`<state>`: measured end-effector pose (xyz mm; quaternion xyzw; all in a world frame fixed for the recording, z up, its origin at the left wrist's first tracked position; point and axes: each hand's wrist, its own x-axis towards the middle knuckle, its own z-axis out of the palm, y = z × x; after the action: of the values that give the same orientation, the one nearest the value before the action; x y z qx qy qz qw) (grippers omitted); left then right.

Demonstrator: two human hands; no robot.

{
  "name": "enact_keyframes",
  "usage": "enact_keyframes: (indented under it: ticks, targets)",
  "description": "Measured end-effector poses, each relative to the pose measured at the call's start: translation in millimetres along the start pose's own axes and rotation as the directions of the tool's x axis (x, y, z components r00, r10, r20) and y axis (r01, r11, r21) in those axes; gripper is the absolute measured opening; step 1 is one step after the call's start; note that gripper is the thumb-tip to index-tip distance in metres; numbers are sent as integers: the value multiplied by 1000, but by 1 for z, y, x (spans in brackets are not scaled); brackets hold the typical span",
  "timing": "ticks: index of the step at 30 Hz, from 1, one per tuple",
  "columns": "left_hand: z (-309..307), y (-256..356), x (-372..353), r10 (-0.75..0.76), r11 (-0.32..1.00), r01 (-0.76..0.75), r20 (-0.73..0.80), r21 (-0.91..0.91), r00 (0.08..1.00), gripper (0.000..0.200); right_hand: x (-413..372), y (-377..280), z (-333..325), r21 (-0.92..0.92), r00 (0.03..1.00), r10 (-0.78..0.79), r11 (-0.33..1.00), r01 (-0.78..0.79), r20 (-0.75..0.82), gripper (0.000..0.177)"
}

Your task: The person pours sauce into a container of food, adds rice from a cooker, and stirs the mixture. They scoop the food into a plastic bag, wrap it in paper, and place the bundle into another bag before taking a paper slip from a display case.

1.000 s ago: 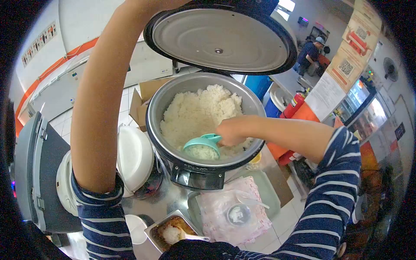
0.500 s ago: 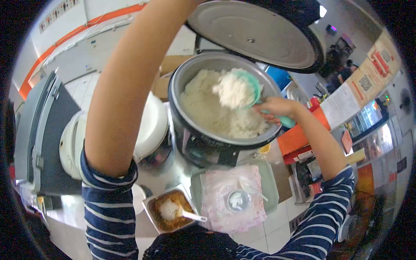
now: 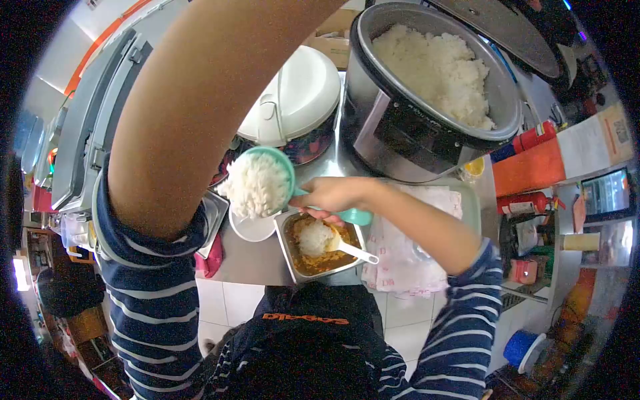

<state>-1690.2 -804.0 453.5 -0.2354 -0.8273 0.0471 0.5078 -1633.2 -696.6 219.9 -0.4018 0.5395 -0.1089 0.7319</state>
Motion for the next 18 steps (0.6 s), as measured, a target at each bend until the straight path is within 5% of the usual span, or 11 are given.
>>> enact_keyframes:
  ticks: [4,6,8,10,12,14,17,18]
  targets:
    - [-8,24,-12,-135,987,125,101,97,986,40,65,20,10,-29,997,-73,997,74,36,36]
    - [-48,86,-24,-396,918,386,233,86,888,42,74,18,13,-47,997,-69,996,71,35,37]
    - [-22,95,-43,-402,916,391,175,94,899,31,81,23,16,86,989,-139,986,142,-43,34]
    - [26,96,-81,-222,960,219,-2,172,975,25,96,42,16,305,968,-217,920,245,-123,30]
    - [34,127,-112,-202,933,202,-30,297,979,27,126,85,14,575,935,-284,738,353,-210,24]
    - [40,154,-138,-288,895,263,16,361,958,28,133,88,12,509,944,-274,795,329,-183,20]
    - [0,195,-149,-432,874,427,-33,231,901,26,128,63,9,-183,996,-81,980,72,-42,21]
    - [-19,213,-154,-462,872,474,-118,122,879,23,103,45,23,89,995,-44,995,52,-90,20]
